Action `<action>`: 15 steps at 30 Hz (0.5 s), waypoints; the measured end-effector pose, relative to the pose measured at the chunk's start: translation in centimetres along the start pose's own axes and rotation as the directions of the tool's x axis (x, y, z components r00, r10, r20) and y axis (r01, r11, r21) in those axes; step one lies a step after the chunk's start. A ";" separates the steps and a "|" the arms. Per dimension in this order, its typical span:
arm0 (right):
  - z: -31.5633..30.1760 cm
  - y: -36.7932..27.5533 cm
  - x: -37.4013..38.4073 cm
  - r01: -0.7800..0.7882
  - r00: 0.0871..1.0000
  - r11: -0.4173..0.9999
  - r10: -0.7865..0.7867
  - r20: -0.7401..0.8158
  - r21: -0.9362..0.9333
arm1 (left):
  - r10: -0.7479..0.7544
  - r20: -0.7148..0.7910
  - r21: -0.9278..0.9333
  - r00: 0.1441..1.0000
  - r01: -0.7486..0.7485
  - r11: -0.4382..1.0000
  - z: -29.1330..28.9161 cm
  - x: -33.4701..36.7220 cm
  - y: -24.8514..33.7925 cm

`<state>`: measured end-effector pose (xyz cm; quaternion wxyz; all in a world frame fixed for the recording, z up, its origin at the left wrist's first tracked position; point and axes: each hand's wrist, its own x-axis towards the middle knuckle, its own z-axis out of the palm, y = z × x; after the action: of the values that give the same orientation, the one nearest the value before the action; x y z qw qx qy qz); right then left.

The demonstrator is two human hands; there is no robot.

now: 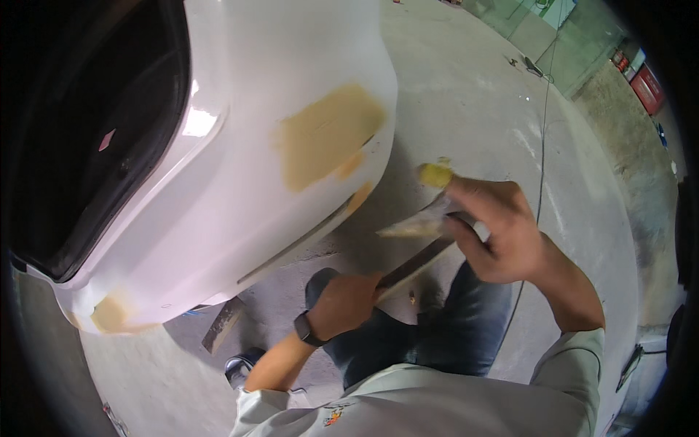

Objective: The person sands a beige filler patch on the rear bumper of a white car using a sanding block and sandpaper. They repeatedly rub the block over the filler area, occasionally adjusting the sandpaper and repositioning their hands to cover different parts of the patch.

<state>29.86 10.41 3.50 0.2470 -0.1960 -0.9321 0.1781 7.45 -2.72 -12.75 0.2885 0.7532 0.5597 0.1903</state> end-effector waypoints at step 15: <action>-4.5 8.0 5.6 0.053 0.998 0.953 -0.044 0.035 -0.297 | 0.063 -0.484 0.780 0.873 0.398 0.483 -14.6 2.0 15.7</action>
<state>30.01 20.88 5.88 0.2060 -0.2055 -0.9562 0.0322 10.65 -0.86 8.46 -0.2460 0.6681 0.7019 0.0239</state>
